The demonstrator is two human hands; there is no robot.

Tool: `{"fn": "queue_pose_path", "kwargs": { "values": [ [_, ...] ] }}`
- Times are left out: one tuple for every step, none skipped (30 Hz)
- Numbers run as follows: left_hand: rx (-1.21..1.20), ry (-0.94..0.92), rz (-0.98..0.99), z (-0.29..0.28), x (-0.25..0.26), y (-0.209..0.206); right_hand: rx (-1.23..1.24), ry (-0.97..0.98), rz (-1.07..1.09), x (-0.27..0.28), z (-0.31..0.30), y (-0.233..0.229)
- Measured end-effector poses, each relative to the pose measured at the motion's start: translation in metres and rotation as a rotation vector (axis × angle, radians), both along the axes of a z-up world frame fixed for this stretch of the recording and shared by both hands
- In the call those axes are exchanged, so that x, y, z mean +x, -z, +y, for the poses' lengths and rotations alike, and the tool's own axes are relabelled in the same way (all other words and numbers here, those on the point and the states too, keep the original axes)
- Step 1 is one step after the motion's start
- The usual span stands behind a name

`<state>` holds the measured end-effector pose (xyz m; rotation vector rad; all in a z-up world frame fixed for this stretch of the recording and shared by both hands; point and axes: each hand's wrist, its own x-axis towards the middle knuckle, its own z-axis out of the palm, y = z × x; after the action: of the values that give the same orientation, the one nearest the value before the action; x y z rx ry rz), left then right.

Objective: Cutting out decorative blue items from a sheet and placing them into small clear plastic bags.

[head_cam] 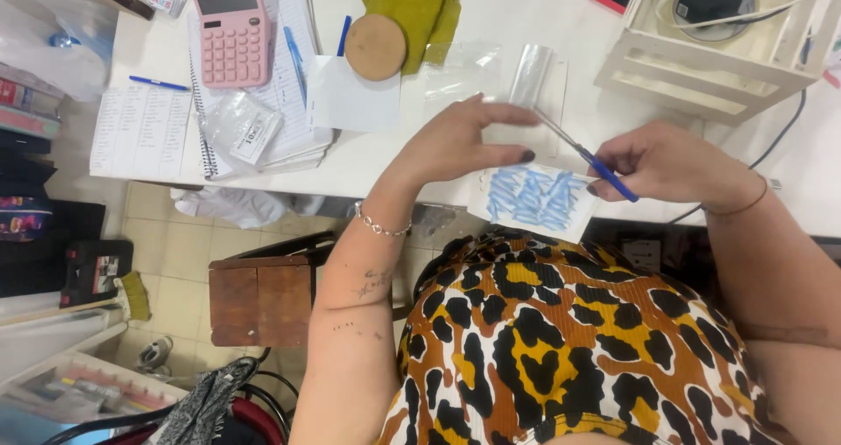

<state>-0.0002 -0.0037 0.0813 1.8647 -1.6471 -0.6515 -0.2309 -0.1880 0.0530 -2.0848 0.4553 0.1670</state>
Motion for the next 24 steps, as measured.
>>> {"fn": "queue_pose_path", "kwargs": {
  "values": [
    [-0.003, -0.001, -0.001, -0.004, 0.001, -0.004, -0.003, -0.001, -0.001, 0.005, -0.001, -0.004],
    [0.101, 0.107, 0.042, -0.007, 0.002, -0.007, -0.043, -0.039, 0.009, 0.011, -0.003, -0.009],
    [0.206, 0.216, 0.084, -0.011, 0.004, -0.012, -0.081, -0.076, 0.019, 0.017, -0.004, -0.014],
    [0.205, 0.216, 0.083, -0.010, 0.007, -0.013, -0.082, -0.076, 0.018, 0.023, -0.005, -0.018],
    [0.248, 0.241, 0.075, -0.010, 0.011, -0.014, -0.084, -0.072, 0.022, 0.029, -0.006, -0.022],
    [0.292, 0.267, 0.067, -0.010, 0.015, -0.015, -0.086, -0.068, 0.025, 0.035, -0.008, -0.026],
    [0.292, 0.272, 0.065, -0.009, 0.020, -0.014, -0.086, -0.062, 0.024, 0.042, -0.006, -0.033],
    [0.295, 0.284, 0.057, -0.009, 0.025, -0.013, -0.128, -0.050, 0.036, 0.049, -0.004, -0.039],
    [0.301, 0.295, 0.051, -0.008, 0.031, -0.011, -0.166, -0.039, 0.050, 0.057, -0.002, -0.045],
    [0.304, 0.300, 0.050, -0.004, 0.036, -0.013, -0.163, -0.034, 0.050, 0.066, 0.000, -0.046],
    [0.305, 0.287, 0.108, 0.000, 0.041, -0.014, -0.134, -0.014, 0.059, 0.074, 0.003, -0.047],
    [0.306, 0.274, 0.166, 0.003, 0.046, -0.015, -0.105, 0.006, 0.068, 0.083, 0.005, -0.049],
    [0.308, 0.281, 0.166, 0.009, 0.053, -0.013, -0.104, 0.012, 0.070, 0.085, 0.008, -0.049],
    [0.292, 0.169, 0.219, 0.014, 0.060, -0.011, -0.200, 0.061, -0.125, 0.087, 0.012, -0.050],
    [0.273, 0.058, 0.266, 0.018, 0.068, -0.009, -0.299, 0.115, -0.322, 0.088, 0.015, -0.050],
    [0.272, 0.068, 0.263, 0.023, 0.075, 0.003, -0.302, 0.124, -0.323, 0.083, 0.023, -0.049],
    [0.151, -0.090, 0.492, 0.027, 0.083, 0.014, -0.345, 0.265, -0.359, 0.077, 0.030, -0.049],
    [0.027, -0.248, 0.720, 0.030, 0.091, 0.025, -0.387, 0.407, -0.394, 0.071, 0.038, -0.049],
    [0.030, -0.237, 0.718, 0.030, 0.097, 0.039, -0.390, 0.418, -0.393, 0.066, 0.044, -0.037],
    [-0.091, -0.371, 0.897, 0.030, 0.102, 0.054, -0.296, 0.485, -0.350, 0.061, 0.051, -0.024],
    [-0.218, -0.510, 1.076, 0.030, 0.107, 0.069, -0.202, 0.544, -0.305, 0.056, 0.056, -0.012],
    [-0.218, -0.503, 1.079, 0.030, 0.107, 0.070, -0.208, 0.550, -0.305, 0.056, 0.066, -0.004],
    [-0.301, -0.482, 1.206, 0.029, 0.106, 0.070, -0.173, 0.481, -0.155, 0.055, 0.075, 0.005],
    [-0.384, -0.458, 1.333, 0.028, 0.105, 0.071, -0.137, 0.412, -0.005, 0.053, 0.084, 0.014]
  ]
}}
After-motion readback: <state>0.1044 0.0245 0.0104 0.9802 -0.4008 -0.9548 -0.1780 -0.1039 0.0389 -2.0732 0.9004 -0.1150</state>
